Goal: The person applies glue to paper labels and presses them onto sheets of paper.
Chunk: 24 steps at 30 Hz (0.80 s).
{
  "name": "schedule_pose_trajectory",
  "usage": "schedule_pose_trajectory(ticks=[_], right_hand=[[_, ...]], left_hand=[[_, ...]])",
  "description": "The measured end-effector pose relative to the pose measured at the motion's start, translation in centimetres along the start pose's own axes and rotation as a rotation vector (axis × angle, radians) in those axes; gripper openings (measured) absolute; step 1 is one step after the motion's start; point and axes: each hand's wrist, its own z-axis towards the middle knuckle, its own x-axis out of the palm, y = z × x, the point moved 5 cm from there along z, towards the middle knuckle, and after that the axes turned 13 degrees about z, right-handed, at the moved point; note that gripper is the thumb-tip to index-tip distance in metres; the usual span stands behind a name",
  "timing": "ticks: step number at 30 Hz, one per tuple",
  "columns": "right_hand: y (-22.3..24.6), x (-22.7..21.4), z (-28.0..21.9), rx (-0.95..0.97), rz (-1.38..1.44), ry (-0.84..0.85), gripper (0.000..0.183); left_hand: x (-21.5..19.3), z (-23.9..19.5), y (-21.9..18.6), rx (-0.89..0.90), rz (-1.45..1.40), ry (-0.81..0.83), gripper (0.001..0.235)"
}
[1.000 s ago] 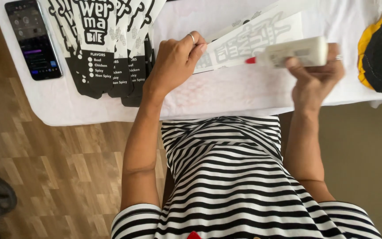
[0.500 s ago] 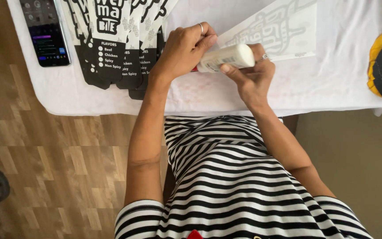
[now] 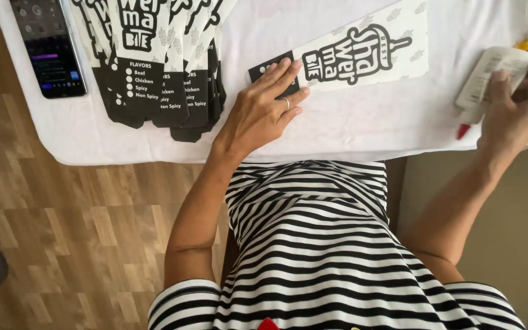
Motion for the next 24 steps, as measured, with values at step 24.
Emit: schedule_pose_trajectory(ticks=[24], right_hand=[[9.1,9.6,-2.3,-0.462,-0.274,0.379,0.040]], left_hand=[[2.5,4.5,3.3,-0.497,0.120,0.204,0.070]])
